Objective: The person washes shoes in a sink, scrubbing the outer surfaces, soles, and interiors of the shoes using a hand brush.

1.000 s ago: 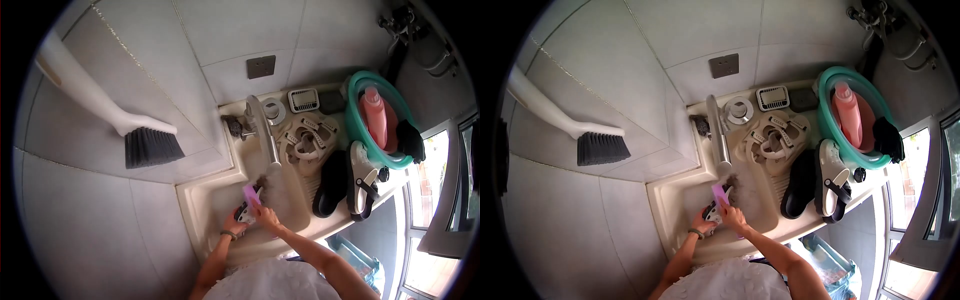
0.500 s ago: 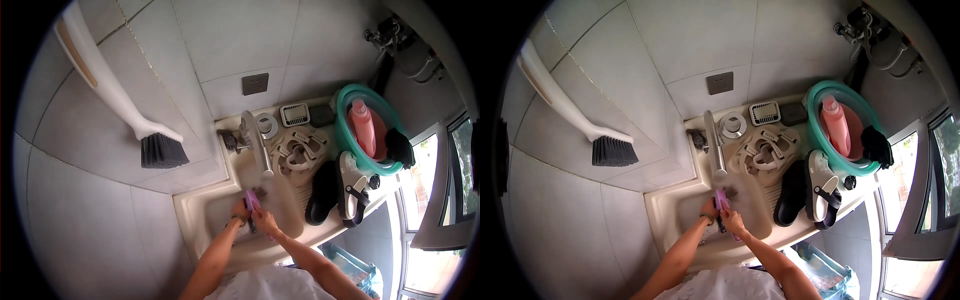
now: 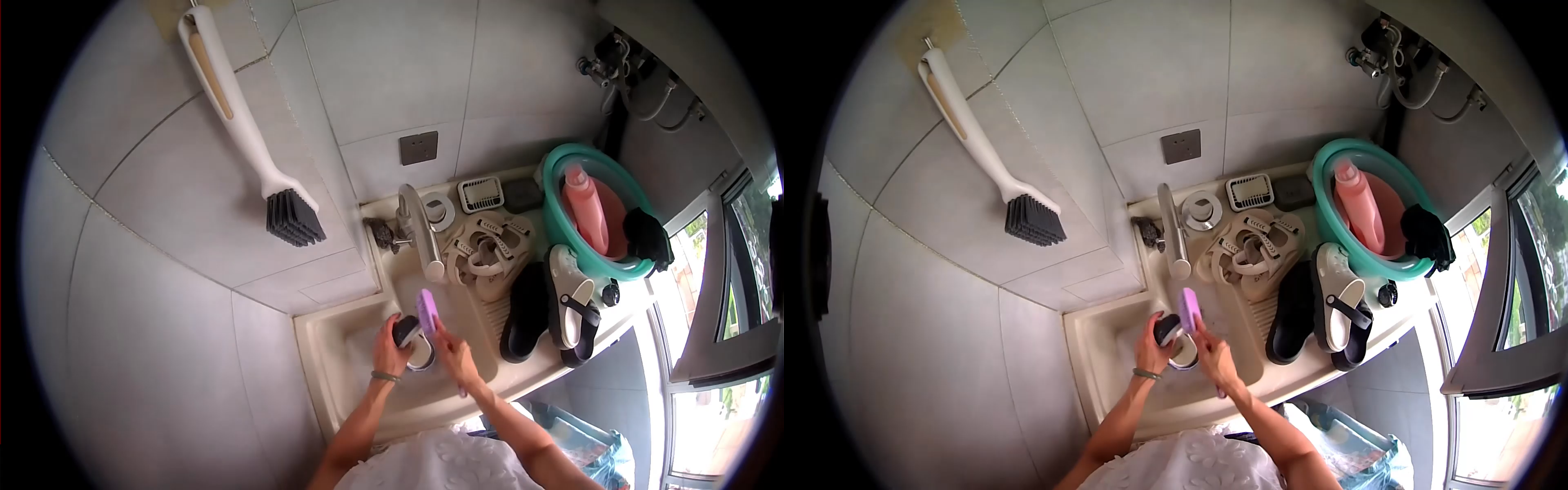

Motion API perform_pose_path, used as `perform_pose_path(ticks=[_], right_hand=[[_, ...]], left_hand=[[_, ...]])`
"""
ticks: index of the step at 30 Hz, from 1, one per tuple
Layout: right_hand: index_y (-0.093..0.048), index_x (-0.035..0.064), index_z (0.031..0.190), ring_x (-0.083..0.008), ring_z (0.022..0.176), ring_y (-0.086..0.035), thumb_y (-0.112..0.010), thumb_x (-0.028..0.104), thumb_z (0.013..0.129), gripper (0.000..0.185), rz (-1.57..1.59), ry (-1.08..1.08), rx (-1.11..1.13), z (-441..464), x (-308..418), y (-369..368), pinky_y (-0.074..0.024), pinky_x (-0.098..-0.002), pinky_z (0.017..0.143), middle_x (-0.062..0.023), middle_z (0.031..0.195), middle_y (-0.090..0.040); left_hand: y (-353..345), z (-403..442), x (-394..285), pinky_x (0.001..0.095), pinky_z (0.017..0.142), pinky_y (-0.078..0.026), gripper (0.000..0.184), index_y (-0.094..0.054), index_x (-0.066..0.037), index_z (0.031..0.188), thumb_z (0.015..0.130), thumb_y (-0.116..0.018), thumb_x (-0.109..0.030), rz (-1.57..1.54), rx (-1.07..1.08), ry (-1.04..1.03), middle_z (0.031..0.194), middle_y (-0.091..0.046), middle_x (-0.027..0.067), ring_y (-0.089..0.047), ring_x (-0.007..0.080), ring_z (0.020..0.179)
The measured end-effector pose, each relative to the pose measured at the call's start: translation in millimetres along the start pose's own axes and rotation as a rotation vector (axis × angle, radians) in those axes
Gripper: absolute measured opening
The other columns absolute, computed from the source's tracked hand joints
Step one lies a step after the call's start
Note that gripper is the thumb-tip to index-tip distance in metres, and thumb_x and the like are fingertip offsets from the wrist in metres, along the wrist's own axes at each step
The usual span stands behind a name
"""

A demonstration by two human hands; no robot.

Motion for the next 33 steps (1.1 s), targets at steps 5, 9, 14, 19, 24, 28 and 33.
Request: perform_pose_path(ticks=[5,9,14,19,24,28,33], right_hand=[[-0.055,0.0138,0.133,-0.0112,0.06,-0.052,-0.053,0.028,0.097,0.039,-0.254,0.039,-0.095,-8.1,-25.7,-13.1,-0.0461,-0.0362,0.06,-0.0224,0.065,-0.052],[-0.052,0.0174,0.136,-0.0109,0.061,-0.051,-0.05,0.034,0.097,0.042,-0.061,-0.115,-0.144,9.0,-63.5,19.1,-0.0435,-0.0346,0.057,-0.0168,0.063,-0.051],[-0.047,0.0243,0.14,-0.0126,0.06,-0.043,-0.05,0.032,0.097,0.044,-0.004,-0.032,-0.092,-35.3,-32.4,13.7,-0.0423,-0.0321,0.058,-0.0087,0.064,-0.048],[-0.049,0.0214,0.138,-0.0313,0.082,-0.065,-0.05,0.035,0.096,0.045,0.022,-0.076,0.071,-56.3,-45.6,-54.2,-0.05,-0.041,0.076,-0.026,0.085,-0.063],[-0.053,0.0124,0.134,-0.0322,0.08,-0.066,-0.048,0.038,0.095,0.047,0.093,-0.444,0.064,-13.3,-145.5,-71.1,-0.0502,-0.0408,0.072,-0.0241,0.09,-0.066],[-0.06,0.0071,0.122,-0.0219,0.058,-0.061,-0.048,0.035,0.093,0.042,0.163,-0.449,0.01,-4.1,-174.2,-67.2,-0.0474,-0.0376,0.051,-0.0147,0.079,-0.065],[-0.055,0.0083,0.132,-0.0282,0.085,-0.068,-0.049,0.029,0.088,0.049,0.165,-0.396,0.015,0.1,-199.6,-96.4,-0.053,-0.0388,0.073,-0.0215,0.098,-0.069]], left_hand=[[3.2,-3.4,-13.2,0.0427,0.083,-0.051,0.053,-0.058,-0.01,0.119,0.069,-0.07,0.001,-0.026,-0.045,-0.046,0.107,-0.064,0.0161,-0.062,0.0375,0.099],[17.3,-9.0,-34.3,0.0418,0.084,-0.05,0.047,-0.058,-0.008,0.115,0.07,-0.069,0.003,-0.101,-0.155,-0.041,0.106,-0.064,0.0165,-0.062,0.0375,0.097],[15.5,-10.2,45.8,0.0417,0.089,-0.046,0.055,-0.046,-0.003,0.122,0.077,-0.071,-0.025,-0.284,-0.147,0.372,0.11,-0.061,0.0183,-0.06,0.0331,0.1],[6.8,-27.7,34.5,0.0352,0.097,-0.043,0.058,-0.04,0.0,0.134,0.092,-0.064,-0.031,-0.394,-0.127,0.267,0.125,-0.053,0.0183,-0.053,0.026,0.114],[-24.4,-60.0,16.0,0.0401,0.098,-0.042,0.065,-0.04,-0.004,0.133,0.084,-0.073,-0.028,-0.359,-0.082,0.118,0.127,-0.049,0.0198,-0.052,0.0318,0.113],[-60.7,-75.0,50.5,0.0358,0.094,-0.044,0.069,-0.041,0.0,0.13,0.08,-0.078,-0.029,-0.478,0.084,0.33,0.125,-0.052,0.0148,-0.055,0.0284,0.109],[-104.2,-106.5,93.8,0.0588,0.097,-0.039,0.061,-0.054,-0.017,0.13,0.086,-0.057,-0.059,-0.983,0.734,1.094,0.133,-0.055,0.0072,-0.049,0.0311,0.122]])
Point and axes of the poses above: each hand's wrist, its own z-axis towards the middle knuckle, its own y-axis out of the back of the hand, x = y × z, the point moved 10 cm from there along z, towards the middle knuckle
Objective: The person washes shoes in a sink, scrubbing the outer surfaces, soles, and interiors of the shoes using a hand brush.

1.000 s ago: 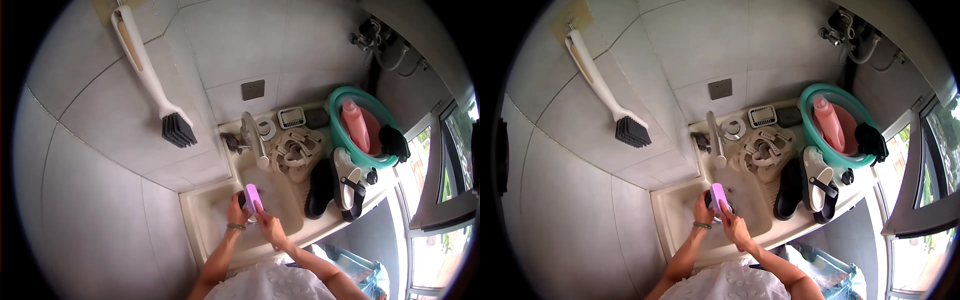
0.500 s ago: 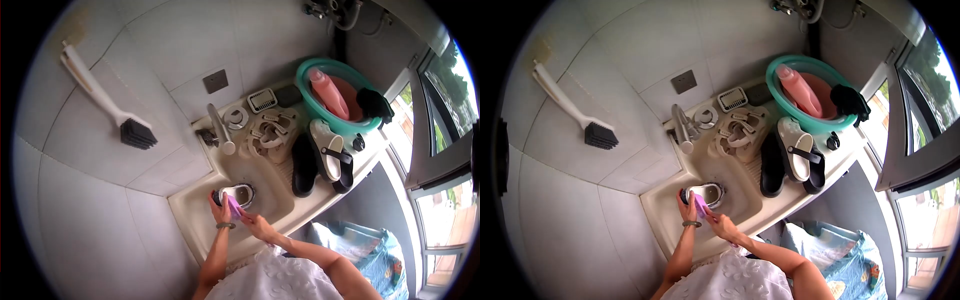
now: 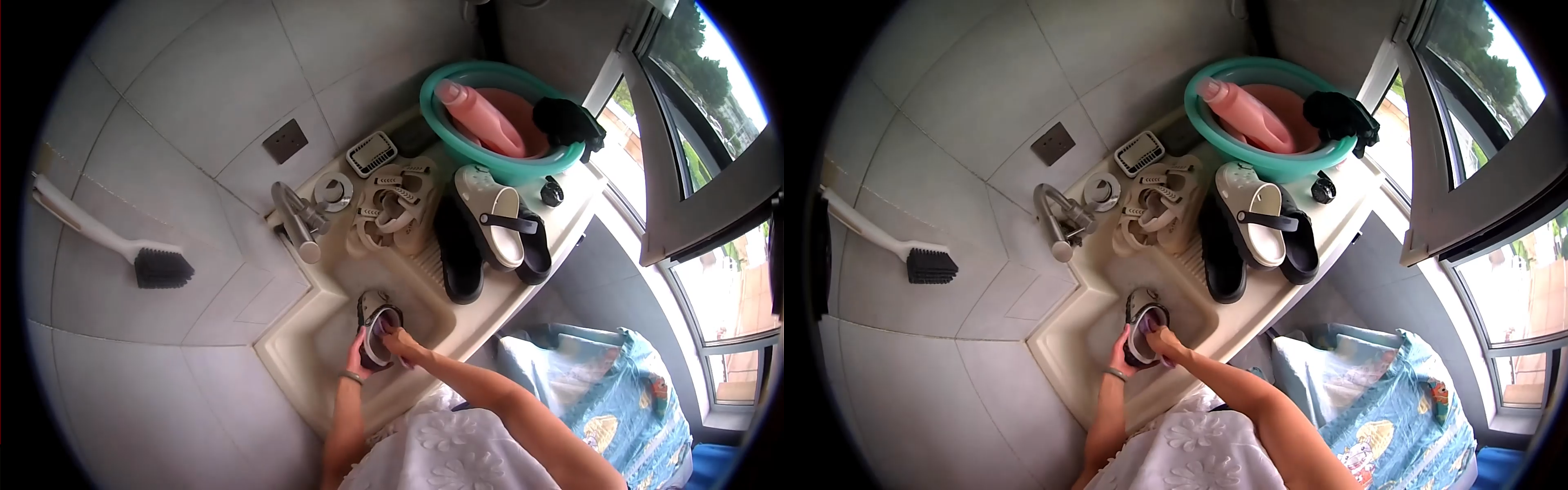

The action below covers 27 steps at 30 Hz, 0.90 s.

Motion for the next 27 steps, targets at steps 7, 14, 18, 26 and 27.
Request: perform_pose_path(ticks=[7,14,18,26,27], right_hand=[[-0.056,-0.0001,0.118,-0.0436,0.09,-0.065,-0.045,0.023,0.094,0.035,-0.483,0.359,0.012,-46.1,78.2,-0.2,-0.0522,-0.0482,0.075,-0.0291,0.099,-0.065],[-0.048,0.0093,0.132,-0.0465,0.092,-0.063,-0.046,0.024,0.095,0.04,-0.215,0.276,-0.057,-75.9,129.1,21.4,-0.0509,-0.0478,0.077,-0.0281,0.099,-0.065],[-0.058,0.0027,0.117,-0.0459,0.09,-0.063,-0.047,0.019,0.093,0.031,-0.225,0.395,-0.065,-50.8,153.5,30.4,-0.0515,-0.0472,0.074,-0.0275,0.095,-0.066],[-0.031,0.0099,0.146,-0.0478,0.075,-0.065,-0.047,0.029,0.096,0.056,-0.385,0.391,0.041,-93.0,179.1,8.2,-0.0517,-0.0545,0.059,-0.0351,0.085,-0.062],[-0.035,0.0085,0.143,-0.0481,0.075,-0.064,-0.047,0.029,0.096,0.053,-0.466,0.429,0.098,-75.7,172.4,2.5,-0.0514,-0.0547,0.06,-0.0345,0.086,-0.063]], left_hand=[[-28.5,-14.0,-3.4,0.039,0.094,-0.047,0.037,-0.059,-0.01,0.122,0.091,-0.058,-0.032,-0.34,0.209,-0.105,0.117,-0.064,0.005,-0.061,0.0228,0.104],[-12.0,-34.0,-37.2,0.035,0.092,-0.047,0.031,-0.061,-0.007,0.115,0.091,-0.059,-0.027,-0.256,-0.011,-0.33,0.112,-0.063,0.0046,-0.06,0.0199,0.104],[-44.1,-70.7,-50.7,0.0345,0.091,-0.047,0.033,-0.059,-0.007,0.116,0.09,-0.061,-0.027,-0.115,-0.041,-0.411,0.109,-0.062,0.0035,-0.059,0.0189,0.102],[-35.9,-92.3,-70.3,0.0321,0.095,-0.045,0.035,-0.058,-0.004,0.119,0.092,-0.056,-0.025,-0.273,-0.023,-0.484,0.115,-0.062,0.0056,-0.059,0.0176,0.107],[-10.6,-76.7,-61.3,0.03,0.092,-0.045,0.035,-0.058,-0.003,0.12,0.09,-0.057,-0.022,-0.164,-0.038,-0.571,0.111,-0.061,0.0039,-0.058,0.0154,0.103]])
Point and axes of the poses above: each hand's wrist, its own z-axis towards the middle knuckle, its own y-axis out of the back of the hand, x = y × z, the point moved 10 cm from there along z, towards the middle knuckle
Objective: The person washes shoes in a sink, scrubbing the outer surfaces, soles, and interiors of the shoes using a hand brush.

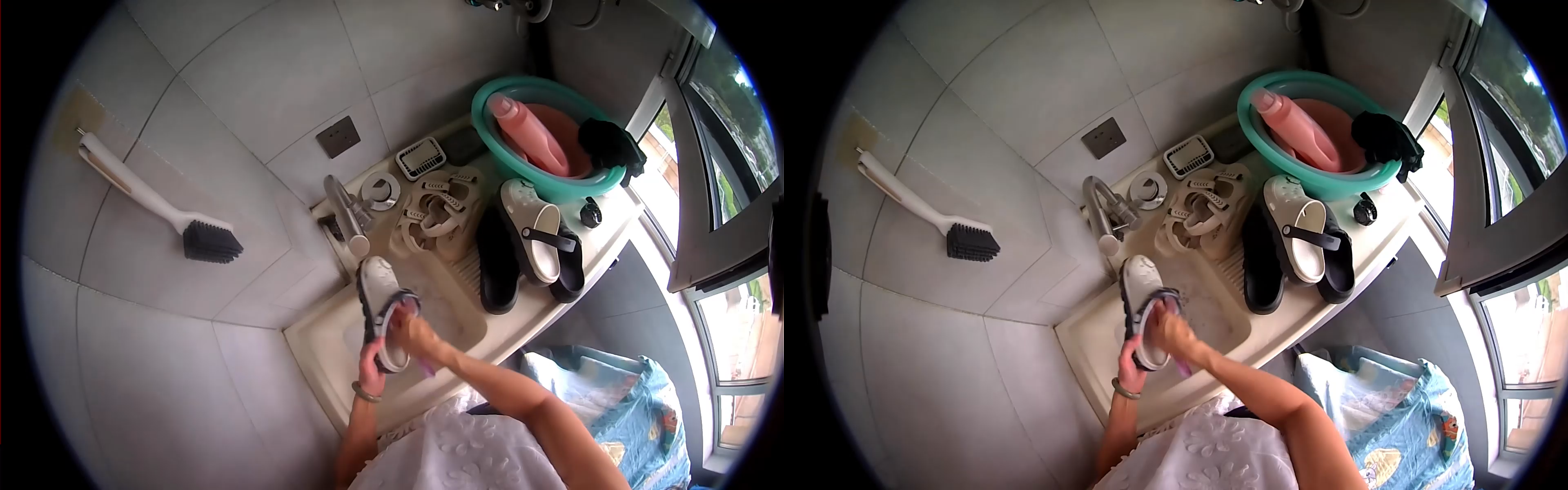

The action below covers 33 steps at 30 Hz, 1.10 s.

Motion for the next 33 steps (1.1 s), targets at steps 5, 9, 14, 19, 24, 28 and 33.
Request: perform_pose_path(ticks=[5,9,14,19,24,28,33], right_hand=[[-0.039,0.0077,0.142,-0.0492,0.089,-0.061,-0.047,0.028,0.096,0.051,0.069,-0.017,0.132,-31.4,43.0,48.5,-0.0483,-0.0506,0.081,-0.0311,0.097,-0.064],[-0.041,0.0197,0.145,-0.0275,0.081,-0.065,-0.051,0.037,0.097,0.052,0.223,0.151,0.202,-68.4,61.1,92.3,-0.0477,-0.0372,0.077,-0.0184,0.086,-0.066],[-0.042,0.0194,0.145,-0.0086,0.057,-0.044,-0.052,0.037,0.098,0.051,0.431,-0.113,0.289,-91.9,48.4,152.6,-0.0383,-0.028,0.052,0.0004,0.063,-0.043],[-0.042,0.0181,0.145,-0.0044,0.047,-0.032,-0.053,0.035,0.098,0.052,0.653,-0.264,0.192,-94.0,24.6,160.1,-0.0301,-0.0246,0.04,0.0046,0.059,-0.034],[-0.042,0.0184,0.145,-0.0048,0.046,-0.032,-0.054,0.035,0.097,0.052,0.637,-0.264,0.158,-87.2,8.4,144.4,-0.0318,-0.0239,0.04,0.0048,0.06,-0.035],[-0.042,0.0191,0.145,-0.0049,0.047,-0.034,-0.051,0.034,0.098,0.05,0.592,-0.264,0.143,-86.2,12.6,143.5,-0.033,-0.0239,0.04,0.0047,0.062,-0.036],[-0.041,0.0182,0.146,-0.0052,0.055,-0.038,-0.05,0.032,0.099,0.049,0.569,-0.182,0.097,-95.9,42.9,157.4,-0.0351,-0.0234,0.049,0.0043,0.063,-0.04]], left_hand=[[-39.0,-17.7,-38.8,0.0314,0.097,-0.043,0.044,-0.051,-0.003,0.129,0.092,-0.055,-0.026,-0.148,-0.092,-0.087,0.119,-0.06,0.0074,-0.056,0.0207,0.112],[-51.8,-25.9,-53.9,0.0521,0.068,-0.056,0.053,-0.053,-0.012,0.127,0.092,-0.048,-0.052,-0.078,-0.007,0.034,0.119,-0.062,0.0081,-0.062,0.0272,0.104],[-87.7,-32.0,-62.9,0.05,0.084,-0.054,0.074,-0.036,-0.007,0.144,0.093,-0.039,-0.06,-0.326,0.263,0.155,0.137,-0.045,0.0272,-0.053,0.0406,0.117],[-106.8,-41.1,-72.1,0.051,0.087,-0.053,0.078,-0.031,-0.004,0.146,0.093,-0.04,-0.06,-0.409,0.3,0.193,0.141,-0.038,0.0299,-0.049,0.0424,0.121],[-118.2,-46.6,-71.4,0.0516,0.087,-0.053,0.075,-0.035,-0.006,0.144,0.093,-0.039,-0.06,-0.471,0.322,0.245,0.138,-0.044,0.0266,-0.051,0.0425,0.12],[-125.9,-50.1,-73.5,0.0523,0.087,-0.053,0.074,-0.035,-0.006,0.145,0.093,-0.04,-0.059,-0.506,0.352,0.262,0.139,-0.043,0.0262,-0.051,0.0429,0.121],[-116.6,-43.2,-71.5,0.0519,0.086,-0.053,0.069,-0.039,-0.009,0.142,0.093,-0.043,-0.057,-0.36,0.329,0.213,0.136,-0.049,0.0194,-0.052,0.0406,0.12]])
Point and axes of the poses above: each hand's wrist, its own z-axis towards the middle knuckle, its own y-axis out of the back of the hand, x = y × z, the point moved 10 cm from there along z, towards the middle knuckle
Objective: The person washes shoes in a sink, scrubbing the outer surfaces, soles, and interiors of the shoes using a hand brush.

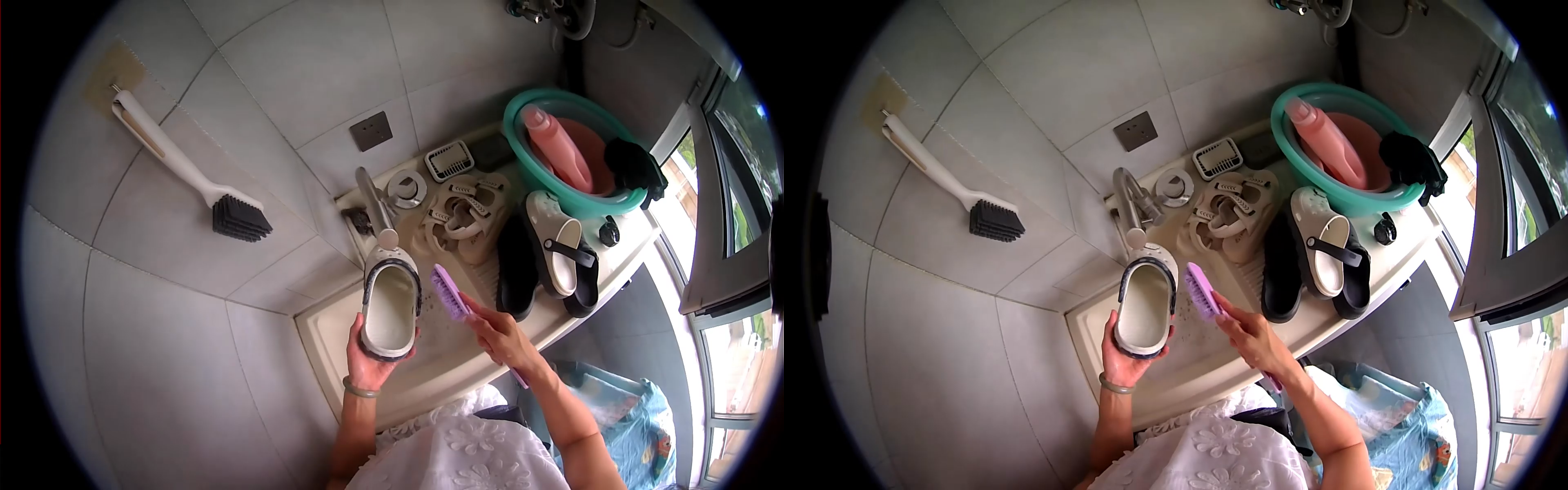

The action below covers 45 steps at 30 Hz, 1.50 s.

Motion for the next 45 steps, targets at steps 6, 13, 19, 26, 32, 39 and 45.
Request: perform_pose_path(ticks=[6,13,19,26,32,39,45], right_hand=[[-0.046,0.0113,0.14,-0.028,0.076,-0.058,-0.049,0.027,0.099,0.045,-0.303,0.256,0.031,10.3,7.1,-51.3,-0.0457,-0.0368,0.07,-0.0167,0.081,-0.061],[-0.061,0.0024,0.117,-0.0405,0.092,-0.065,-0.049,0.028,0.096,0.035,-0.346,0.112,-0.212,95.6,-54.3,-45.4,-0.0492,-0.0436,0.08,-0.0296,0.091,-0.064],[-0.06,0.0028,0.119,-0.0304,0.08,-0.064,-0.047,0.027,0.098,0.035,-0.26,0.176,-0.235,92.6,-60.9,-51.3,-0.0481,-0.0385,0.074,-0.0268,0.086,-0.062],[-0.044,0.016,0.143,-0.0142,0.065,-0.043,-0.05,0.027,0.099,0.045,-0.298,0.143,0.089,35.6,-43.2,-63.2,-0.0452,-0.0314,0.067,-0.0095,0.068,-0.046],[-0.04,0.0187,0.146,-0.0296,0.057,-0.059,-0.051,0.02,0.096,0.051,-0.503,0.4,-0.08,18.1,-13.5,-66.9,-0.0497,-0.037,0.064,-0.0186,0.067,-0.058],[-0.041,0.024,0.143,-0.0443,0.063,-0.062,-0.054,0.02,0.093,0.052,-0.743,0.446,-0.376,57.4,-1.5,-37.0,-0.0489,-0.051,0.058,-0.0226,0.068,-0.062],[-0.043,0.0144,0.143,-0.0152,0.066,-0.061,-0.06,0.041,0.092,0.06,-0.36,0.245,-0.403,80.3,-13.0,22.2,-0.0486,-0.0329,0.065,-0.0155,0.07,-0.063]], left_hand=[[47.4,6.9,8.2,0.0428,0.095,-0.048,0.048,-0.054,-0.012,0.128,0.094,-0.053,-0.045,0.148,-0.28,-0.129,0.123,-0.06,0.0061,-0.058,0.0219,0.112],[57.5,8.5,49.7,0.0298,0.093,-0.043,0.038,-0.054,-0.008,0.125,0.089,-0.06,-0.021,0.25,-0.335,-0.089,0.114,-0.059,0.001,-0.056,0.0134,0.107],[85.4,12.1,37.3,0.0294,0.091,-0.044,0.034,-0.057,-0.006,0.12,0.09,-0.059,-0.022,0.41,-0.393,-0.171,0.11,-0.061,0.0014,-0.056,0.0129,0.104],[102.1,25.7,16.3,0.0502,0.076,-0.055,0.047,-0.055,-0.014,0.122,0.091,-0.05,-0.049,0.315,-0.33,-0.016,0.113,-0.065,0.0061,-0.062,0.0244,0.105],[113.8,33.1,40.5,0.0528,0.077,-0.053,0.054,-0.053,-0.018,0.128,0.089,-0.05,-0.055,0.26,-0.335,-0.012,0.121,-0.061,0.0042,-0.06,0.025,0.11],[83.0,10.1,24.7,0.0524,0.07,-0.054,0.056,-0.052,-0.019,0.13,0.087,-0.051,-0.055,0.32,-0.347,0.029,0.121,-0.062,0.0048,-0.063,0.0266,0.104],[81.6,-5.5,7.3,0.0458,0.063,-0.059,0.076,-0.027,-0.012,0.149,0.088,-0.047,-0.053,0.105,0.1,0.11,0.136,-0.042,0.0358,-0.06,0.0477,0.105]])
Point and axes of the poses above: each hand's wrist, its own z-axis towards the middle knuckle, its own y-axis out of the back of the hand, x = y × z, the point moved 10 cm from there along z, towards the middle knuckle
